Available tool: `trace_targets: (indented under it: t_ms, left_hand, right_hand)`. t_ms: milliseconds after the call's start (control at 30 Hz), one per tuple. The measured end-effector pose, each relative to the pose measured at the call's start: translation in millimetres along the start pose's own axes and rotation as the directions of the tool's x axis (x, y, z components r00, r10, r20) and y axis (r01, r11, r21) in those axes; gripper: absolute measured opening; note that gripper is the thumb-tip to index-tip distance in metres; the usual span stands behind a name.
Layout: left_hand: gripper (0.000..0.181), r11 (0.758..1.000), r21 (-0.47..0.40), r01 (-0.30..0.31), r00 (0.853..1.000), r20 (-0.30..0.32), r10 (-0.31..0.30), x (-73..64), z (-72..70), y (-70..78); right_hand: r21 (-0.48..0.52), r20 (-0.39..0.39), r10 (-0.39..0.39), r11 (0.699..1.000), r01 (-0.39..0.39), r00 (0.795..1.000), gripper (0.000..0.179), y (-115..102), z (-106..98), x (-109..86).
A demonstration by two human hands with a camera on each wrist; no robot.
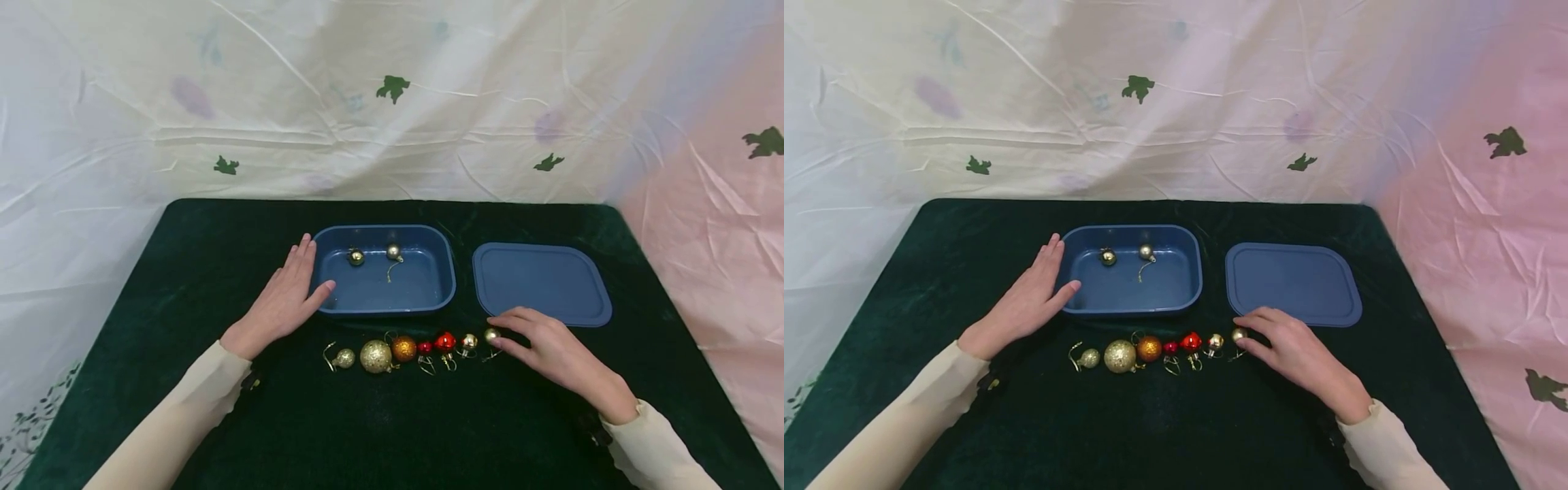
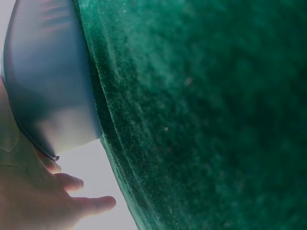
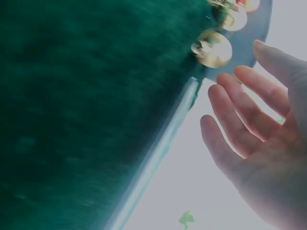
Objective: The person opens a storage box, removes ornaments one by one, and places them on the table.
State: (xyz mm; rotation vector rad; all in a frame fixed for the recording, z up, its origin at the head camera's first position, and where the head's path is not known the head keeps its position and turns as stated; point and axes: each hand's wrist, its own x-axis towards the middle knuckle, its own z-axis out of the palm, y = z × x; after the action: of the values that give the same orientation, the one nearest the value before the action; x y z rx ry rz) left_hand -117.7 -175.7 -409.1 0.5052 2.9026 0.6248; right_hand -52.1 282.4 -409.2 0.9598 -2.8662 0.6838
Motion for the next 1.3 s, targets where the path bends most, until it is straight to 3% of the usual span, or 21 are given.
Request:
trace_targets:
  t_ms: [167, 367, 567, 800, 1033, 1300]
  left_hand:
    - [0.091, 1.000, 0.000, 0.001, 1.000, 0.004, -0.001, 0.6, -0.4, 0.8]
    - [0.091, 1.000, 0.002, 0.009, 1.000, 0.005, -0.009, 0.3, 0.0, 1.6]
    - [0.091, 1.000, 0.003, 0.018, 1.000, 0.011, -0.018, 0.2, 0.9, 2.2]
    - [0.090, 1.000, 0.004, 0.017, 1.000, 0.007, -0.017, 0.9, 1.1, 2.6]
    - [0.089, 1.000, -0.001, 0.019, 1.000, 0.012, -0.019, 0.9, 1.8, 2.0]
    - [0.090, 1.000, -0.002, 0.022, 1.000, 0.011, -0.022, -1.3, 1.9, 0.4]
  right_hand:
    - [0.024, -0.075, 0.005, 1.000, -0.003, 0.997, 0.034, -9.9, -16.5, 11.0]
    - [0.106, -0.177, -0.013, 0.994, 0.032, 0.984, 0.035, -25.3, -27.0, 39.3]
    - [0.175, -0.201, -0.047, 0.981, 0.083, 0.979, 0.032, -37.3, -26.1, 73.4]
    - [0.205, -0.151, -0.094, 0.971, 0.124, 0.984, 0.032, -42.0, -19.5, 112.3]
    - [0.239, -0.028, -0.043, 0.970, 0.048, 0.999, 0.039, -41.2, -8.6, 144.6]
    - [0.256, 0.093, -0.024, 0.967, 0.000, 0.995, 0.048, -39.8, 5.0, 176.2]
